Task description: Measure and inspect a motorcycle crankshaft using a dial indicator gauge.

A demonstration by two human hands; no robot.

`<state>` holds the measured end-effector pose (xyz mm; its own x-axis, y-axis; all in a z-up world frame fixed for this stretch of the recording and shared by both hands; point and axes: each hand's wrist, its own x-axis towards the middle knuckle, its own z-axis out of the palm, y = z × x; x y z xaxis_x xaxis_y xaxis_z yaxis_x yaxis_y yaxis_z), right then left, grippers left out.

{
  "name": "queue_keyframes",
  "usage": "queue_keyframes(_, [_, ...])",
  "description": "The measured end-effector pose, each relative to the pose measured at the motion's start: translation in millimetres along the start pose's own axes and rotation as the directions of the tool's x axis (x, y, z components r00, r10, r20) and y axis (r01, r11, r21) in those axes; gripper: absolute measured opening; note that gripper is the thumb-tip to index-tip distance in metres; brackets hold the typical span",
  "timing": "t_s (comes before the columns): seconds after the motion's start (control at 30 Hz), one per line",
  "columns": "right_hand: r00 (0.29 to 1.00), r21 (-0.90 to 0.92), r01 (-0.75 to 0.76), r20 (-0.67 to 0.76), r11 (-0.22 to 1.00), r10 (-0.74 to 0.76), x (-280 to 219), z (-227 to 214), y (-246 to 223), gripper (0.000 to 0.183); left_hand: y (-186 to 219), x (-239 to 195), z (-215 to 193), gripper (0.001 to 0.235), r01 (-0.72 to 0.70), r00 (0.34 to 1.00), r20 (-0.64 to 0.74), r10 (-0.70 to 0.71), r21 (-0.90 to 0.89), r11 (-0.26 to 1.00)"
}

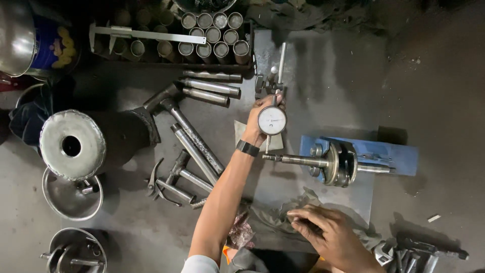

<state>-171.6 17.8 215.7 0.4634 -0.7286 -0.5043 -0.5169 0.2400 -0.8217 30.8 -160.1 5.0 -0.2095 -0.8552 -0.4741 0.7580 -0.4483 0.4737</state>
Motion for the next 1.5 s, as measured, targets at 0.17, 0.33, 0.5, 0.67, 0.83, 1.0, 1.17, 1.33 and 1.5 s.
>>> queue_keyframes(0.17, [0.994,-0.078,0.092,-0.044,0.993,-0.096,2.3,5.1,4.4,0.024,3.5,-2.2,5.4,0.015,-0.01,1.0,-0.007,0.01,0.014,1.0])
queue_keyframes(0.33, [1.0,-0.124,0.028,-0.008,0.992,-0.029,3.3,4.9,3.0,0.028,2.8,2.1,-0.2,0.017,-0.003,1.0,0.017,0.002,0.028,1.0])
queue_keyframes(0.5, [0.979,-0.03,-0.192,0.072,0.981,0.193,5.9,0.4,-3.7,0.032,3.0,2.2,-0.2,0.017,-0.008,1.0,0.013,0.008,0.028,1.0])
queue_keyframes(0.67, [0.999,-0.041,-0.016,0.033,0.999,0.017,3.9,2.9,7.1,0.03,3.1,1.8,-1.2,0.018,-0.003,1.0,0.027,0.003,0.021,1.0])
queue_keyframes(0.83, [1.0,-0.057,0.007,0.022,0.998,-0.006,2.9,2.4,7.6,0.028,2.0,2.3,-4.0,0.019,0.006,1.0,0.029,-0.007,0.018,1.0])
queue_keyframes(1.0, [0.993,-0.08,0.106,-0.033,0.991,-0.109,1.5,-1.7,3.9,0.025,6.3,-12.2,-2.2,0.032,0.035,0.991,0.134,-0.019,-0.123,0.992])
queue_keyframes(1.17, [0.999,0.035,-0.049,-0.005,0.998,0.049,-0.2,-6.1,7.7,0.03,-25.8,2.5,-66.9,0.072,0.105,0.979,-0.134,-0.151,-0.302,0.947])
queue_keyframes(1.33, [0.952,-0.079,0.048,-0.299,0.996,-0.069,-21.1,-40.4,32.7,0.018,-48.7,25.6,-129.4,0.043,-0.024,0.952,-0.307,-0.018,-0.132,0.991])
queue_keyframes(1.5, [0.588,-0.125,-0.081,-0.807,0.989,-0.053,-39.8,-120.6,75.3,0.01,-92.3,61.7,-198.4,0.048,-0.238,0.95,-0.202,0.238,0.022,0.971])
